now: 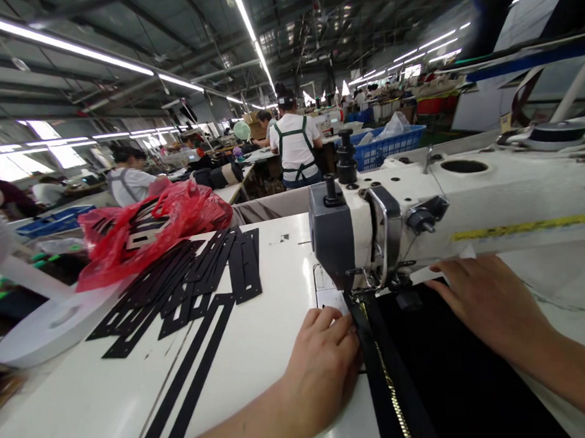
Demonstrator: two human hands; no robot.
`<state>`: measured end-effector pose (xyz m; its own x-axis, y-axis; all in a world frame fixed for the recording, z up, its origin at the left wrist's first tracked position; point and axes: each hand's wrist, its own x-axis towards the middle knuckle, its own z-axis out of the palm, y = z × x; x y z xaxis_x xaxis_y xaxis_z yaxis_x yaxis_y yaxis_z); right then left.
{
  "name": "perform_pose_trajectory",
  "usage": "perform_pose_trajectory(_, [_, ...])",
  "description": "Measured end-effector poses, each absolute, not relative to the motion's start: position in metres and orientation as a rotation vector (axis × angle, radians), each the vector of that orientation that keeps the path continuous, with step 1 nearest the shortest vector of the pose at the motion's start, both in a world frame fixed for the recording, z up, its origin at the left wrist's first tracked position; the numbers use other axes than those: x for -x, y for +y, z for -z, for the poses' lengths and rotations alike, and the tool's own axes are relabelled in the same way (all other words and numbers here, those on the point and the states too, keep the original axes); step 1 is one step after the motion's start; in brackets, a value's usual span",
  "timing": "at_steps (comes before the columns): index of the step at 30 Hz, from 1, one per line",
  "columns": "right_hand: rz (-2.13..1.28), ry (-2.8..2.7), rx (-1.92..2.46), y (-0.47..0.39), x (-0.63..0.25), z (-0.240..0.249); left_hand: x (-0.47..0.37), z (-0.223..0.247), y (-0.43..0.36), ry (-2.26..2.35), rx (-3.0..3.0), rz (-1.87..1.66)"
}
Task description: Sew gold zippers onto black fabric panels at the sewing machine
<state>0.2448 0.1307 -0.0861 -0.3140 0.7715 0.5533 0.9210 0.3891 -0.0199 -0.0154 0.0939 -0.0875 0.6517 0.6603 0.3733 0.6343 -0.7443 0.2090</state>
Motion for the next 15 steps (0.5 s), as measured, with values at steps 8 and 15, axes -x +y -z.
perform_pose_trajectory(8, [0.301, -2.319, 0.919, 0.091, -0.175, 0.088, 0.023, 0.096, 0.097, 1.148, -2.676, -0.985])
perform_pose_trajectory(15, [0.204, -2.345, 0.932, 0.097, -0.181, 0.093, 0.031, 0.098, 0.110, 0.773, -2.894, -0.861])
